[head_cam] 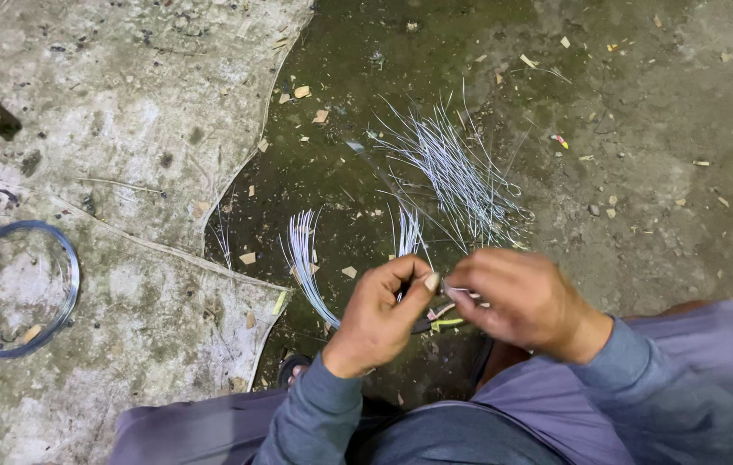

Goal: The person sits on the floor and repeatedly picks up thin metal wires, bends them into U-shapes, and places them in a growing pile. The person uses pliers to assist in bending the wires.

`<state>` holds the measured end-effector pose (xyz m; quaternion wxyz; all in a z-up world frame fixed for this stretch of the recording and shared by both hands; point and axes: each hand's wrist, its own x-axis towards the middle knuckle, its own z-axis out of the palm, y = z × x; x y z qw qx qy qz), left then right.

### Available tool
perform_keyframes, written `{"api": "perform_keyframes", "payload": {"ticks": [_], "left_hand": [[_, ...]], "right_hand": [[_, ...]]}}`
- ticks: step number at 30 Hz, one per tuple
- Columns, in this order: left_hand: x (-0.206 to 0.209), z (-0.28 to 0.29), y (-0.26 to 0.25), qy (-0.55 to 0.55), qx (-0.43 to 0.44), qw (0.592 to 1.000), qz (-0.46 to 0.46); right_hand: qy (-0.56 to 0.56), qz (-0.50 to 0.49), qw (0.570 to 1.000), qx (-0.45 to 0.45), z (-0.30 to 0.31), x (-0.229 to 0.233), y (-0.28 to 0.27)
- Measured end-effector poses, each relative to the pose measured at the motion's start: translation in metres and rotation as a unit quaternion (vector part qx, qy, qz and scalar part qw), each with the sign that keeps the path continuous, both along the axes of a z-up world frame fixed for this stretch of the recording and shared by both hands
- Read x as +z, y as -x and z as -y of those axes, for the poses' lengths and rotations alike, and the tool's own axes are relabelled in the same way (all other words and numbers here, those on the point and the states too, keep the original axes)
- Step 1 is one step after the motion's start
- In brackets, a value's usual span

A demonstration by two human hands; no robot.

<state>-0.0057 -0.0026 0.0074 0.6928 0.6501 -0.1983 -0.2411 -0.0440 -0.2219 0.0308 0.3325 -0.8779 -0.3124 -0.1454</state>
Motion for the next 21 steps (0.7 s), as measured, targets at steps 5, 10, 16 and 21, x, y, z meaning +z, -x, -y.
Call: {"api": "perform_keyframes", "payload": {"ticks": [5, 10, 16, 21], "left_hand": [[0.015, 0.003, 0.001, -0.065, 0.082, 0.943, 0.315], [0.020, 0.004, -0.003, -0.083, 0.075, 0.907, 0.406], [0.020, 0.005, -0.002, -0.091, 0.070, 0.908, 0.402], [0.021, 0.011, 0.007, -0.122, 0.103, 0.938, 0.308]], "right_hand": [[-0.365, -0.419, 0.831, -0.013, 0.005, -0.017, 0.004], [-0.510, -0.570, 0.641, -0.058, 0.005, -0.038, 0.005], [-0.493, -0.578, 0.646, -0.081, 0.007, -0.042, 0.007], [-0.434, -0.485, 0.750, -0.117, -0.006, -0.036, 0.008]]}}
